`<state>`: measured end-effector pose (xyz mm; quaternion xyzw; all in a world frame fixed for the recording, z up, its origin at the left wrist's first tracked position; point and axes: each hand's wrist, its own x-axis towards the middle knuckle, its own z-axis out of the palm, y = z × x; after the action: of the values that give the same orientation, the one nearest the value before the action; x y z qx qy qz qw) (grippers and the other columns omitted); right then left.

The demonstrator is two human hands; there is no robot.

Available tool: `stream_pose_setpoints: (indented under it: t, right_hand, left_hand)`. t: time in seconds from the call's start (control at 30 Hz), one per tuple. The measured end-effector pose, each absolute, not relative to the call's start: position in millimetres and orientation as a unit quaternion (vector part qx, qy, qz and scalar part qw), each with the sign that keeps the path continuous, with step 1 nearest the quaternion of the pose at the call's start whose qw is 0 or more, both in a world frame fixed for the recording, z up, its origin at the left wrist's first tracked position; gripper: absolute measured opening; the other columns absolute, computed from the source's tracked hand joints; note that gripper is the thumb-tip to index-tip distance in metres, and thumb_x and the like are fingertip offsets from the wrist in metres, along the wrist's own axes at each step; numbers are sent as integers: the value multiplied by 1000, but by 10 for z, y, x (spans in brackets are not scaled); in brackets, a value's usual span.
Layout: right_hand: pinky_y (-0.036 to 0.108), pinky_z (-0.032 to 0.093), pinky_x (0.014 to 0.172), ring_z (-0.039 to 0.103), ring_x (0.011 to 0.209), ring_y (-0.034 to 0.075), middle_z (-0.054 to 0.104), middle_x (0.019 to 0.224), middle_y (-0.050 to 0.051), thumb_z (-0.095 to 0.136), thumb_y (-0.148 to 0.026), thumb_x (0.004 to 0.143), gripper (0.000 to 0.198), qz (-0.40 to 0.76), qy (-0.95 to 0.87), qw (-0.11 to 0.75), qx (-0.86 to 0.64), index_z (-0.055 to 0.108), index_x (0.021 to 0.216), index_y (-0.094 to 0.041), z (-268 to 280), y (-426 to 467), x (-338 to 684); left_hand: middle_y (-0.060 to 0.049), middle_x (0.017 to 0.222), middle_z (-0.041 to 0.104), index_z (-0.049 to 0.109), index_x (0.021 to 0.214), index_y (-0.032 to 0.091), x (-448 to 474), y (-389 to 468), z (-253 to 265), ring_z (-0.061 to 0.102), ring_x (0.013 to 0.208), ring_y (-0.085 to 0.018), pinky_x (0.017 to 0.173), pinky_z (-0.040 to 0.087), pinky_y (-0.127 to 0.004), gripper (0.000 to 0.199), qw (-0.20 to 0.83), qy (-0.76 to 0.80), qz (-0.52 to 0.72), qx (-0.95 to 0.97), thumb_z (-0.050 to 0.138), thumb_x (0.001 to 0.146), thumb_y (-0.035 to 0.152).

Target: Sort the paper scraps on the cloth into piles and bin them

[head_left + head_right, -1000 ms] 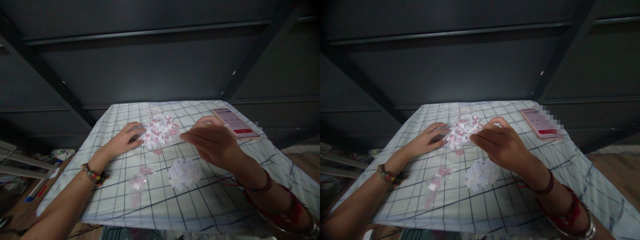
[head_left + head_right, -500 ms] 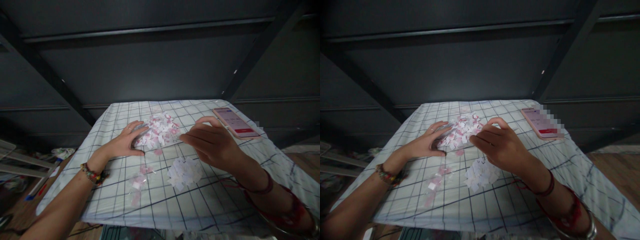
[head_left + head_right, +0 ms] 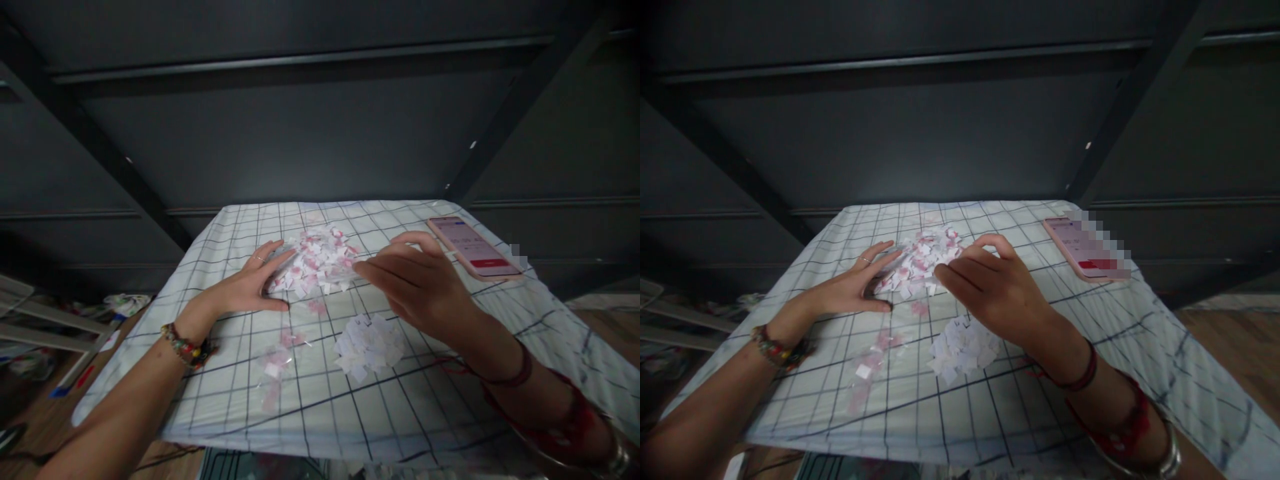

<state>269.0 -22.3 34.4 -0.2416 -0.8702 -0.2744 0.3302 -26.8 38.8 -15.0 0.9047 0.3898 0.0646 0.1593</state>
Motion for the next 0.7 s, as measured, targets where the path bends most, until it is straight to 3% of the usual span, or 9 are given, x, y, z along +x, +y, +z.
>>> stream_pose_setpoints:
  t: [0.17, 0.43, 0.7]
  right_hand:
    - [31, 40, 77, 54, 68, 12, 65, 71, -2, 38, 1, 84, 24, -266, -889, 298, -225, 55, 86, -17, 345, -234, 2676]
    - [32, 40, 77, 55, 68, 12, 65, 70, -2, 39, 1, 83, 23, -279, -879, 305, -235, 55, 88, -16, 368, -247, 2690]
    - [31, 40, 75, 55, 68, 11, 65, 70, -2, 40, 1, 83, 24, -287, -874, 315, -232, 54, 89, -17, 389, -250, 2696]
  left_hand:
    - [-11, 151, -5, 5, 145, 33, -277, 384, -162, 0, 137, -41, 108, 15, -58, 97, 152, 385, 77, 907, 64, 73, 60]
    - [-13, 150, -5, 8, 146, 28, -282, 376, -155, 0, 137, -40, 109, 15, -56, 97, 160, 385, 77, 906, 63, 73, 62]
    - [-11, 150, -6, 4, 145, 33, -278, 368, -153, 0, 136, -42, 108, 16, -58, 98, 158, 386, 73, 906, 65, 73, 58]
